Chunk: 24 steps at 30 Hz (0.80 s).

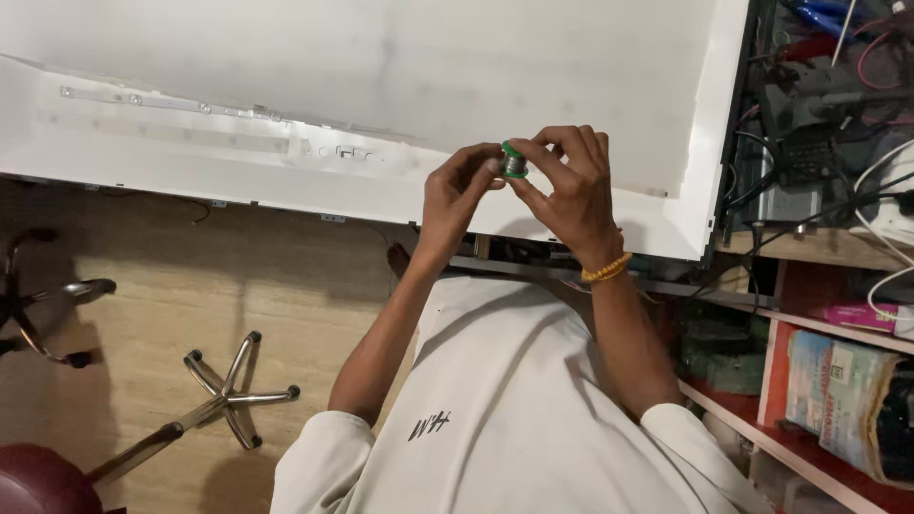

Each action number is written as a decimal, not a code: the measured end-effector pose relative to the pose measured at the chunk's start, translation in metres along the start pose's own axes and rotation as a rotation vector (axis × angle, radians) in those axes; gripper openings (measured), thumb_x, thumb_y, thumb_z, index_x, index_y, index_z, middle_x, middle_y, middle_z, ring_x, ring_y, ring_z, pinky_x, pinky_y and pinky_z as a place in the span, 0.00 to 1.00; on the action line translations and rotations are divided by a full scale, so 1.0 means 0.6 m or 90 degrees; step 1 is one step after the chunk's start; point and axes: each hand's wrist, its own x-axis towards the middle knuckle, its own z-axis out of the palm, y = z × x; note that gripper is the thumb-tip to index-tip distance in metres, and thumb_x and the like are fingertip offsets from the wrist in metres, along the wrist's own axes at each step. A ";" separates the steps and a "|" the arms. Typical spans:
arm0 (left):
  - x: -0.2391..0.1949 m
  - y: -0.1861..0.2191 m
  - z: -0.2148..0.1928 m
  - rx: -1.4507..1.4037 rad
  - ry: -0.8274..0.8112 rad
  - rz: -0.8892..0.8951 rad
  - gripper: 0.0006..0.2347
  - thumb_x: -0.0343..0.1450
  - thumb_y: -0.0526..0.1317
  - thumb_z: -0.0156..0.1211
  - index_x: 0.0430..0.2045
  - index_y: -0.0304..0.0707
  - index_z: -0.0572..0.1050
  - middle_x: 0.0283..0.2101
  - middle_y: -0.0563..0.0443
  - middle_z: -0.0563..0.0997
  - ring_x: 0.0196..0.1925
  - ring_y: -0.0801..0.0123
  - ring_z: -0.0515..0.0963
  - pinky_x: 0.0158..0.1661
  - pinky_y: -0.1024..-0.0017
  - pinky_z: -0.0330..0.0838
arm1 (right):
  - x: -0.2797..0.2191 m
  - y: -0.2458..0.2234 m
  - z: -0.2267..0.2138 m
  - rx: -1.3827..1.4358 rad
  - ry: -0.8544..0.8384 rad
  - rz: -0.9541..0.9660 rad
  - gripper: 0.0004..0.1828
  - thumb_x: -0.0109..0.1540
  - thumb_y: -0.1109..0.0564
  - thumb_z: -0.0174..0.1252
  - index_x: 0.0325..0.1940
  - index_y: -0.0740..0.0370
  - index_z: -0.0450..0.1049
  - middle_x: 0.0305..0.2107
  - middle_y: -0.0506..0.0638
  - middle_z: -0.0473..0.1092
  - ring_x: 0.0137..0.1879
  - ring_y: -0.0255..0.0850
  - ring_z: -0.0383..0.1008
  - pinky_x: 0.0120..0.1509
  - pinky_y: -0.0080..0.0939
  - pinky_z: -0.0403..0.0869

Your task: The person secures a long LED light bar to a white fixture using rubber bands, then strips and twists wires with pliers. The person handles rubber bands, an LED light bar, a white fixture, and electrical wires.

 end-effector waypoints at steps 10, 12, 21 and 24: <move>-0.002 -0.007 0.014 0.206 0.051 0.017 0.12 0.72 0.37 0.66 0.45 0.26 0.78 0.42 0.44 0.86 0.43 0.71 0.86 0.43 0.71 0.81 | -0.018 -0.004 0.008 0.020 -0.010 0.008 0.29 0.52 0.62 0.74 0.57 0.54 0.79 0.44 0.49 0.69 0.46 0.43 0.68 0.54 0.47 0.66; -0.006 -0.006 0.018 0.275 0.066 0.047 0.11 0.73 0.37 0.65 0.45 0.27 0.79 0.40 0.44 0.86 0.42 0.71 0.86 0.44 0.72 0.81 | -0.026 -0.002 0.011 0.004 -0.016 0.011 0.29 0.51 0.63 0.74 0.57 0.55 0.79 0.43 0.49 0.69 0.46 0.44 0.68 0.54 0.47 0.67; -0.011 -0.008 0.057 0.580 0.051 0.191 0.06 0.73 0.34 0.64 0.40 0.30 0.82 0.36 0.43 0.84 0.30 0.61 0.81 0.30 0.67 0.74 | -0.064 0.017 0.017 -0.011 0.027 0.059 0.22 0.55 0.59 0.73 0.54 0.54 0.79 0.42 0.49 0.69 0.47 0.43 0.70 0.52 0.46 0.69; -0.005 0.000 0.071 0.564 0.012 0.238 0.08 0.73 0.33 0.64 0.43 0.30 0.81 0.40 0.42 0.84 0.34 0.60 0.82 0.34 0.66 0.75 | -0.069 0.028 0.011 0.045 0.040 0.115 0.24 0.53 0.58 0.73 0.53 0.56 0.79 0.41 0.50 0.69 0.47 0.45 0.71 0.55 0.45 0.72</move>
